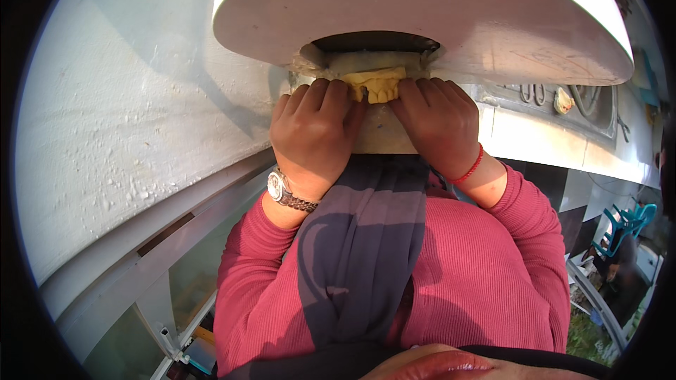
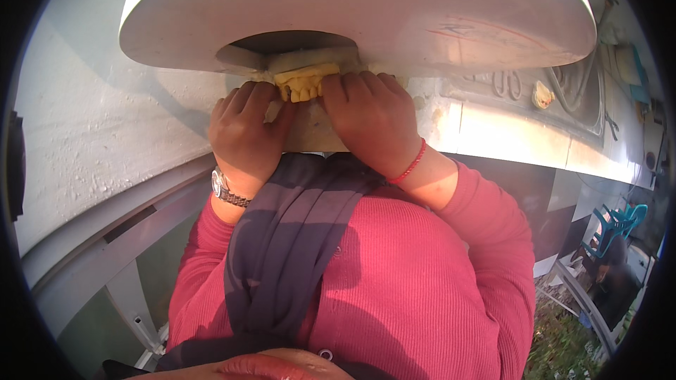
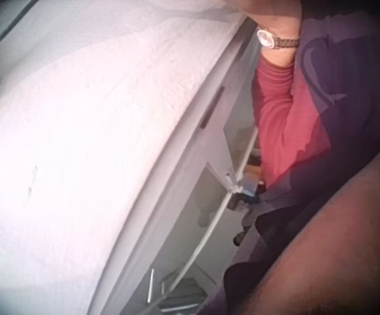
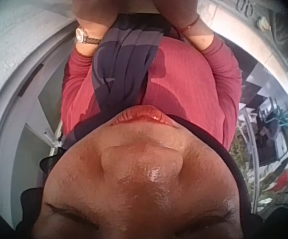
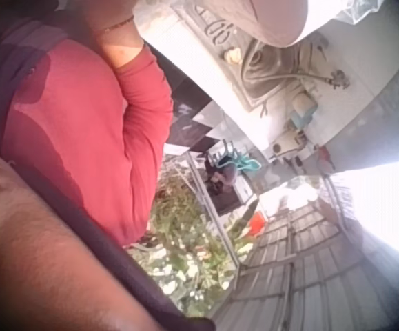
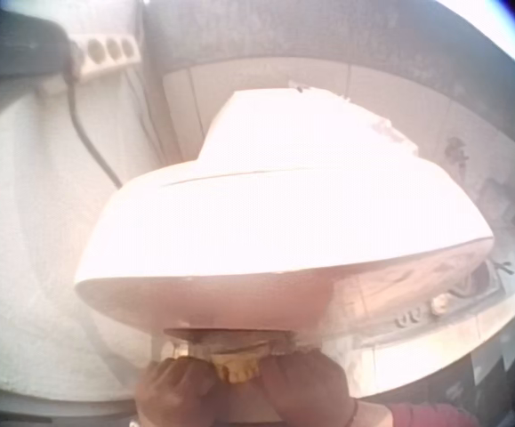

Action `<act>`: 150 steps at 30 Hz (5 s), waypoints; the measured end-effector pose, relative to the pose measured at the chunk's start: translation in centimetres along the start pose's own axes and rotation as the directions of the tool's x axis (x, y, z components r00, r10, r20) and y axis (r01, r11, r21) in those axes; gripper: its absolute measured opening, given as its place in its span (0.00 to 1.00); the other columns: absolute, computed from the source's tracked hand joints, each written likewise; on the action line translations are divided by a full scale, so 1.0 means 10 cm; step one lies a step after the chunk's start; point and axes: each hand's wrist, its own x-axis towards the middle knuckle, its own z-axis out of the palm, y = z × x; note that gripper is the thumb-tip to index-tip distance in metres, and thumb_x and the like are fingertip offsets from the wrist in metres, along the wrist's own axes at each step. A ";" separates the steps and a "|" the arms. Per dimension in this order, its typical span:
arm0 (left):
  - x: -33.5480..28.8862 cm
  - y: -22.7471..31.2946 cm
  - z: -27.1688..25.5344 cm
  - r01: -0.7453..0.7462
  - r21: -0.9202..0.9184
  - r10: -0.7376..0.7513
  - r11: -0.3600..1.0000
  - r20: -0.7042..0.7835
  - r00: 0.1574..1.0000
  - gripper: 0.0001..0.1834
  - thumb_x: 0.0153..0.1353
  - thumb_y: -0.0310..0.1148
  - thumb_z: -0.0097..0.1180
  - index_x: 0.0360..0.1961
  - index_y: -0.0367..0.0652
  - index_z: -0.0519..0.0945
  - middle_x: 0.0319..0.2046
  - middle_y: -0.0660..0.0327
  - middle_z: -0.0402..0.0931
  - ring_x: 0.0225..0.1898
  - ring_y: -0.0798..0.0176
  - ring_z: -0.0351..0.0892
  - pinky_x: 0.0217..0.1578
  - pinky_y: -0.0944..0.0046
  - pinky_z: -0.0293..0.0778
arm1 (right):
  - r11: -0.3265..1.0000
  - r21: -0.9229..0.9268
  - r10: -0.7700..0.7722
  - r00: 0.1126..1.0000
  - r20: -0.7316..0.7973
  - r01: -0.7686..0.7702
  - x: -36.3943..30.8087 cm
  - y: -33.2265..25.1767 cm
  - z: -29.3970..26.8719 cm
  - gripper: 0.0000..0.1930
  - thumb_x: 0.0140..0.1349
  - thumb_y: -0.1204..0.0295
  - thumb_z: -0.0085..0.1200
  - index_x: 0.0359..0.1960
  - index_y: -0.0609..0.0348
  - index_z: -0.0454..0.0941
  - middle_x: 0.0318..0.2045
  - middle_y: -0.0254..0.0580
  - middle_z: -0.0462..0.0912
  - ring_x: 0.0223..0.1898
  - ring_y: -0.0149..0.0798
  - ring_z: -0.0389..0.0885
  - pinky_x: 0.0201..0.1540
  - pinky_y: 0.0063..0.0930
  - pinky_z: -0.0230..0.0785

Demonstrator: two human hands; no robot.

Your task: The person holds a yellow dental mold and repeatedly rubs its surface against a rotating abrasive wheel on a benchtop machine. They rotate the mold to work on different sides and edges, then briefly rinse it under a tap before returning to the polishing process.

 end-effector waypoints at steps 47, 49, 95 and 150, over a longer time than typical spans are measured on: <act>0.14 -0.03 0.14 0.160 -0.096 -0.161 0.983 -0.006 0.987 0.07 0.50 0.29 0.65 0.30 0.44 0.78 0.22 0.62 0.77 0.21 0.59 0.78 0.19 0.62 0.71 | 0.965 0.099 0.247 0.969 -0.020 -0.244 0.19 -0.06 0.10 0.13 0.52 0.70 0.61 0.39 0.59 0.79 0.17 0.41 0.76 0.17 0.41 0.75 0.20 0.32 0.69; 0.14 -0.03 0.13 0.158 -0.093 -0.159 0.983 0.000 0.987 0.07 0.50 0.30 0.65 0.30 0.44 0.78 0.22 0.62 0.77 0.21 0.58 0.78 0.20 0.62 0.71 | 0.966 0.087 0.246 0.969 -0.017 -0.243 0.19 -0.06 0.10 0.13 0.52 0.70 0.61 0.39 0.59 0.79 0.17 0.41 0.76 0.16 0.41 0.75 0.20 0.32 0.69; 0.18 0.00 0.11 0.188 -0.127 -0.188 0.974 0.016 0.982 0.07 0.52 0.29 0.63 0.32 0.43 0.78 0.24 0.58 0.78 0.24 0.54 0.79 0.22 0.60 0.72 | 0.949 0.131 0.284 0.958 0.044 -0.288 0.20 -0.06 0.05 0.10 0.54 0.71 0.60 0.37 0.59 0.78 0.25 0.45 0.80 0.22 0.46 0.79 0.22 0.34 0.72; 0.13 -0.03 0.12 0.166 -0.222 -0.196 0.961 -0.122 0.973 0.08 0.50 0.29 0.66 0.28 0.43 0.77 0.19 0.62 0.76 0.19 0.59 0.77 0.19 0.64 0.71 | 0.941 0.203 0.280 0.960 -0.019 -0.271 0.21 -0.08 0.03 0.09 0.53 0.71 0.62 0.33 0.59 0.76 0.22 0.44 0.77 0.20 0.47 0.77 0.21 0.36 0.68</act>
